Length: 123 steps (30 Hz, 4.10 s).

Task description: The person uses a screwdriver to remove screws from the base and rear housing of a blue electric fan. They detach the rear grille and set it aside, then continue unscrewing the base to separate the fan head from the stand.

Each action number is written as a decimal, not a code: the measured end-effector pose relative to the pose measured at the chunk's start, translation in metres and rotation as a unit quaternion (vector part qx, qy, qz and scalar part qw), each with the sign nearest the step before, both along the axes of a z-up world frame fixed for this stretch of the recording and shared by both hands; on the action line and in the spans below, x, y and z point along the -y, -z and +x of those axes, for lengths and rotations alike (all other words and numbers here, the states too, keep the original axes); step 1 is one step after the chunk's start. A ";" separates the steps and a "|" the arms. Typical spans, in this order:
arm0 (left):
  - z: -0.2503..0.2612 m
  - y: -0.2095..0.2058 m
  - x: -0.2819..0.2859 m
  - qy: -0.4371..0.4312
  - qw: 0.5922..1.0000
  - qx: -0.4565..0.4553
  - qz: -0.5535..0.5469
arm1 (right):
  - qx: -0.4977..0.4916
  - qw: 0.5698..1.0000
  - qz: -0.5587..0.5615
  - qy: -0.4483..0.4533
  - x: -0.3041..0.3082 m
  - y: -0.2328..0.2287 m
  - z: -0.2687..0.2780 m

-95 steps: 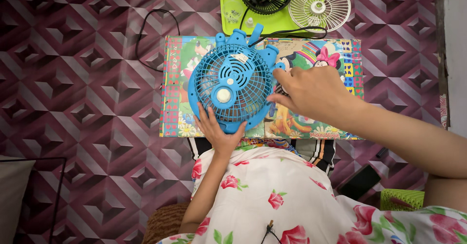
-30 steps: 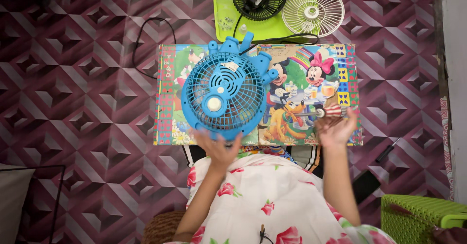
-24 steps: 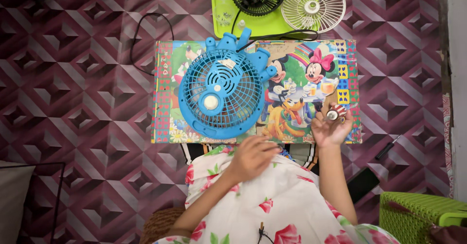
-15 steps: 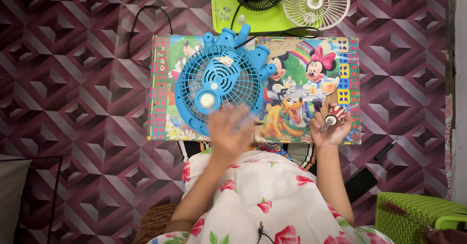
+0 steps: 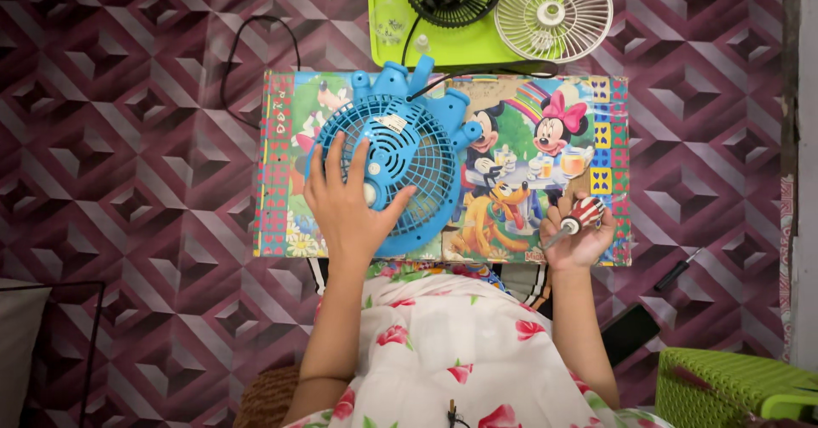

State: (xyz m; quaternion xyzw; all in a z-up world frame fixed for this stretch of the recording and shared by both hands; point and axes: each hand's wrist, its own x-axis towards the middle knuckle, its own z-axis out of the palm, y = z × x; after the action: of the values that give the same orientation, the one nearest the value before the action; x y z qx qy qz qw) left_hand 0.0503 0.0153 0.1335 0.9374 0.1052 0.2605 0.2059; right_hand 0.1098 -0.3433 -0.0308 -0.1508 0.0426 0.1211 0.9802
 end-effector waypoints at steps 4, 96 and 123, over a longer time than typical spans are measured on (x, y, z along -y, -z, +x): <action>-0.012 -0.001 0.010 -0.006 1.000 -0.004 -0.005 | -0.008 0.999 -0.017 0.027 0.000 0.004 0.003; -0.022 0.033 0.020 0.003 0.993 0.107 -0.047 | 0.568 0.078 -0.812 -0.110 -0.147 -0.293 0.022; -0.021 0.038 0.020 0.002 0.992 0.119 -0.042 | 0.464 0.009 -0.851 -0.246 -0.141 -0.297 0.031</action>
State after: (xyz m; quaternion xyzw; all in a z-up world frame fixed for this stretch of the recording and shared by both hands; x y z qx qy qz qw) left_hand 0.0296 -0.0047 0.0951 0.8906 0.0885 0.3652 0.2563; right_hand 0.1412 -0.2025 0.2661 -0.9022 -0.3884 0.1358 -0.1295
